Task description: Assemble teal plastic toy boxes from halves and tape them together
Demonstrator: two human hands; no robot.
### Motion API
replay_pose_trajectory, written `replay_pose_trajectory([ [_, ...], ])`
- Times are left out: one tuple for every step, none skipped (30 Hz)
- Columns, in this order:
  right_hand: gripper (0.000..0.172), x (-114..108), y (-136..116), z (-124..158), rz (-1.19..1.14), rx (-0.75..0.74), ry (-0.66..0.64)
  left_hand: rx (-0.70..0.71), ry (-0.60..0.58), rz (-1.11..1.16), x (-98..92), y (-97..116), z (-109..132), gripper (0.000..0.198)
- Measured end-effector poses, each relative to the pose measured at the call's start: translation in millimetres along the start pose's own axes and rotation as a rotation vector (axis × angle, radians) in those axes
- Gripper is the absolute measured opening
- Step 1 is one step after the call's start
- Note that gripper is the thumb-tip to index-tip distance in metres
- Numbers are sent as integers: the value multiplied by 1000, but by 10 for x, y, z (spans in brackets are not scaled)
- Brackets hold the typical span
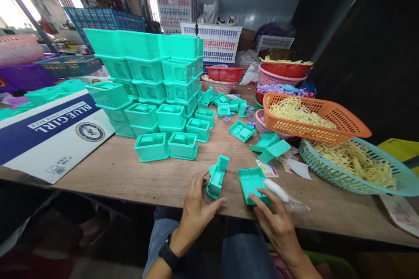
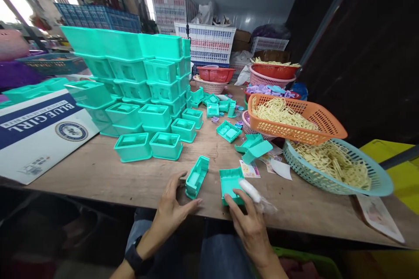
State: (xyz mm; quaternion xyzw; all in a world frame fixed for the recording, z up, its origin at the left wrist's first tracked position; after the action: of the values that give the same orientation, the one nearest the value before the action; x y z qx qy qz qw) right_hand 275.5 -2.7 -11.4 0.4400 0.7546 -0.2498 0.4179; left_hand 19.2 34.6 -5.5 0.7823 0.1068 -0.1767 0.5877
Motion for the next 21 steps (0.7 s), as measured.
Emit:
replay_pose_trajectory([
  [44, -18, 42, 0, -2, -6, -13, -3, -29, 29, -33, -7, -44, 81],
  [47, -44, 84, -2, -3, -14, -32, -6, -68, 62, -66, -9, -101, 92],
  [49, -76, 119, -11, -5, -28, -52, -6, -114, 98, -99, -7, -165, 103],
  [50, -112, 144, -26, -10, -43, -62, -4, -166, 135, -127, 0, -232, 111],
  [49, -151, 159, -48, -20, -52, -59, 2, -219, 168, -149, 9, -297, 116],
  [47, -189, 162, -75, -45, -52, -43, 10, -263, 195, -163, 20, -357, 119],
  [44, -223, 159, -105, -85, -38, -17, 20, -298, 212, -170, 32, -409, 119],
  [40, -250, 154, -134, -137, -8, 18, 32, -325, 223, -170, 42, -452, 119],
  [36, -265, 153, -158, -198, 42, 55, 41, -348, 231, -166, 51, -487, 119],
  [32, -264, 163, -174, -273, 108, 77, 50, -364, 239, -159, 58, -515, 119],
  [30, -245, 186, -180, -362, 181, 84, 57, -381, 243, -151, 64, -537, 119],
  [31, -208, 225, -176, -462, 255, 80, 63, -401, 246, -145, 68, -556, 119],
  [35, -154, 281, -164, -565, 327, 68, 68, -421, 245, -141, 73, -571, 119],
  [40, -89, 350, -146, -669, 395, 47, 73, -436, 240, -140, 78, -584, 118],
  [47, -18, 427, -127, -760, 453, 23, 79, -444, 233, -141, 86, -593, 116],
  [54, 51, 505, -111, -824, 499, 4, 83, -444, 225, -141, 95, -599, 114],
  [59, 113, 576, -100, -861, 536, -11, 84, -440, 217, -138, 106, -599, 112],
  [62, 164, 634, -96, -875, 563, -24, 83, -434, 211, -130, 119, -595, 110],
  [64, 200, 671, -98, -873, 582, -34, 80, -427, 203, -115, 131, -585, 108],
  [65, 222, 684, -107, -861, 598, -34, 75, -420, 196, -93, 143, -570, 106],
  [64, 232, 670, -120, -848, 616, -28, 70, -413, 192, -64, 152, -552, 106],
])
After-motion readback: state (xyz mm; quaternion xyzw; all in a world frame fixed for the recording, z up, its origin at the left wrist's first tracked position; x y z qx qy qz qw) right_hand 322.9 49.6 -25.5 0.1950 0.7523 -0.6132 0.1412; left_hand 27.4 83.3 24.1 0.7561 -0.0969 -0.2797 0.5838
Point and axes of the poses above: each hand's wrist, its own z-axis away from the middle knuckle, its own x-axis out of the palm, y = z × x, the point moved 1 cm from there along -z, towards the middle knuckle, and after that the axes turned 11 degrees about -y, right-handed, at the moved point
